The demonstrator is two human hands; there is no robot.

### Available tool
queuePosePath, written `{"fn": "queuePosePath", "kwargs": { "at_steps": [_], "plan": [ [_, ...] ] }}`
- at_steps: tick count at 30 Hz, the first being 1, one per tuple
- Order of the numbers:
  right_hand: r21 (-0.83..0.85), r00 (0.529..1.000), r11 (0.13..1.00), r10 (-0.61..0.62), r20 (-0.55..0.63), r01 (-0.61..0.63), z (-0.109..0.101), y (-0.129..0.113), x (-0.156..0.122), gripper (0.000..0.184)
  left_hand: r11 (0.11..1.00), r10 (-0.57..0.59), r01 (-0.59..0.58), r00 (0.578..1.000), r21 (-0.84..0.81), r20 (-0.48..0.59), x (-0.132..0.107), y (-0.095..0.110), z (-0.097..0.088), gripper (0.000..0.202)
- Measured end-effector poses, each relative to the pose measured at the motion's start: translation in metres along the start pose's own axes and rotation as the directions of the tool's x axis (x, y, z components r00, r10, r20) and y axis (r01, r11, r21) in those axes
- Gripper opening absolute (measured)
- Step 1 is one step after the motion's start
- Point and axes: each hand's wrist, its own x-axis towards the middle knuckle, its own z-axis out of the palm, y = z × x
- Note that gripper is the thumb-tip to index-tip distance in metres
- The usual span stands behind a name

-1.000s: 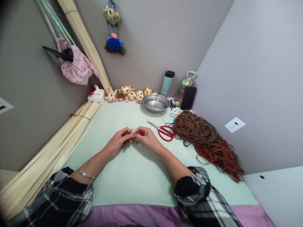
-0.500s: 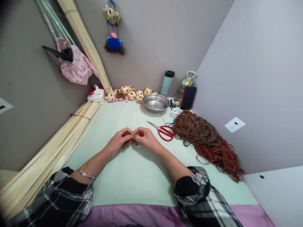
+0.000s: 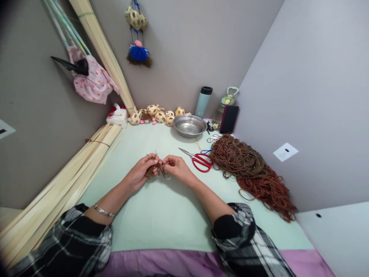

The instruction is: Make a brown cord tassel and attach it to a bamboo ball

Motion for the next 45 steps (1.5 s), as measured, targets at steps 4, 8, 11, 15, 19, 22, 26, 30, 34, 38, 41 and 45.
{"fn": "queuePosePath", "kwargs": {
  "at_steps": [4,8,11,15,19,22,26,30,34,38,41,45],
  "plan": [
    [0.038,0.999,0.999,-0.033,-0.013,0.034,-0.0006,-0.0004,0.0003,0.013,0.999,0.027,-0.026,1.000,-0.038,0.005,-0.0007,0.0029,-0.0004,0.016],
    [0.054,0.999,0.998,-0.037,-0.023,0.038,-0.0006,-0.0013,0.0007,0.014,0.999,0.045,-0.045,0.999,0.009,-0.024,-0.0016,0.0038,0.0007,0.015],
    [0.045,0.999,0.999,-0.027,-0.038,0.029,-0.0008,-0.0015,0.0010,0.017,0.995,0.040,-0.036,0.998,0.098,-0.049,-0.0025,0.0034,0.0032,0.016],
    [0.040,0.997,0.999,-0.029,-0.069,0.032,-0.0007,-0.0024,0.0006,0.018,0.982,0.013,-0.003,0.999,0.191,-0.048,-0.0041,0.0037,0.0069,0.019],
    [0.030,0.998,0.999,-0.037,-0.053,0.039,0.0001,-0.0039,-0.0001,0.017,0.977,0.031,-0.029,0.999,0.212,-0.009,-0.0031,0.0020,0.0061,0.019],
    [0.014,0.997,0.999,-0.040,-0.059,0.041,0.0006,-0.0045,-0.0002,0.015,0.972,0.049,-0.046,0.999,0.232,-0.006,-0.0015,0.0000,0.0034,0.016],
    [-0.005,0.999,1.000,-0.025,-0.034,0.025,0.0005,-0.0045,0.0000,0.013,0.988,0.010,-0.002,0.999,0.155,-0.053,-0.0008,0.0001,0.0012,0.013],
    [0.008,1.000,1.000,-0.009,-0.026,0.009,0.0003,-0.0039,-0.0002,0.013,0.998,0.009,-0.006,0.999,0.063,-0.054,-0.0005,0.0012,0.0013,0.013],
    [0.025,1.000,1.000,0.000,-0.012,0.001,0.0010,-0.0023,-0.0007,0.015,1.000,0.018,-0.018,1.000,0.004,-0.012,-0.0007,0.0036,0.0022,0.014],
    [0.031,1.000,0.999,-0.027,0.013,0.026,0.0013,-0.0009,-0.0005,0.015,0.999,0.033,-0.033,0.999,-0.025,-0.022,-0.0020,0.0071,0.0022,0.017],
    [0.024,1.000,0.999,-0.030,0.003,0.030,0.0009,-0.0009,0.0000,0.014,0.998,0.061,-0.062,0.996,-0.001,-0.067,-0.0020,0.0062,0.0017,0.017],
    [0.022,0.999,0.999,-0.029,-0.031,0.029,0.0004,-0.0025,0.0004,0.014,0.993,0.062,-0.051,0.993,0.107,-0.099,-0.0017,0.0014,0.0026,0.017]
  ]
}}
